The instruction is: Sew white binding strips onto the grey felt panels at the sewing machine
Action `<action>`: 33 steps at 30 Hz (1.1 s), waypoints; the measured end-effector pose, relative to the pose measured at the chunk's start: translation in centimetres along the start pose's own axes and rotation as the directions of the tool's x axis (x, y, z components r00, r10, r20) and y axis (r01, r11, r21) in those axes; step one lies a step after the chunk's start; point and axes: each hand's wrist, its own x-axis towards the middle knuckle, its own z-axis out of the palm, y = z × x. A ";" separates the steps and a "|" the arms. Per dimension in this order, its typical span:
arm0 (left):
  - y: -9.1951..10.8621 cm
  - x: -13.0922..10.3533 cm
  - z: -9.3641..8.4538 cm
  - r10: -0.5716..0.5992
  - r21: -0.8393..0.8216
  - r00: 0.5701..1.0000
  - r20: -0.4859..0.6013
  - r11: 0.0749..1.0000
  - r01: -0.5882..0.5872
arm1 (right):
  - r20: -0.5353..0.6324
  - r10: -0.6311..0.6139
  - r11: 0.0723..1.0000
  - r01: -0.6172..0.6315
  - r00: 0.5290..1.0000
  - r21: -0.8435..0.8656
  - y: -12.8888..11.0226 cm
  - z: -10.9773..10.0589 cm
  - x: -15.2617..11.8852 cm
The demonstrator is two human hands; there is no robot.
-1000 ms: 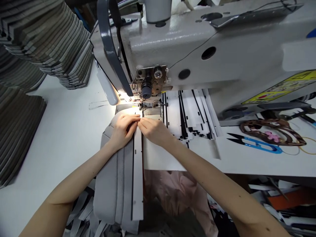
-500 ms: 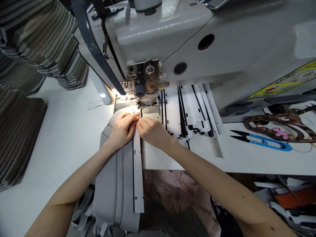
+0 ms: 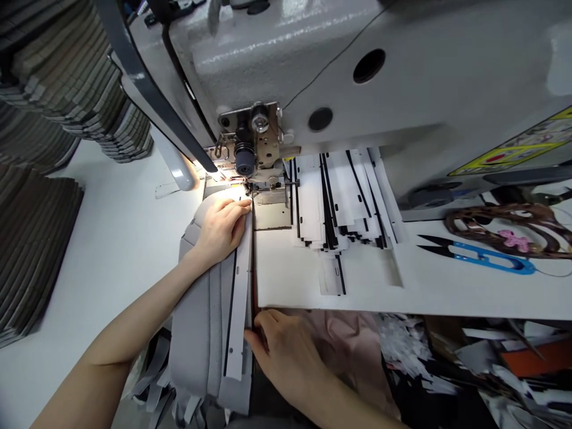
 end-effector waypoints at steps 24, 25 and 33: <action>7.1 -6.8 -2.2 0.025 -0.008 1.000 -0.004 1.000 -0.025 | -0.212 0.073 0.906 0.024 0.975 0.423 1.8 2.7 -0.8; 7.1 -6.7 -2.2 0.026 -0.007 1.000 -0.005 1.000 -0.026 | -0.215 0.037 0.924 0.049 0.976 0.380 1.8 2.7 -0.8; 6.3 -6.2 -2.0 0.041 -0.012 0.999 -0.031 0.999 -0.042 | -0.292 -0.041 0.978 0.098 0.956 0.182 1.1 2.2 0.6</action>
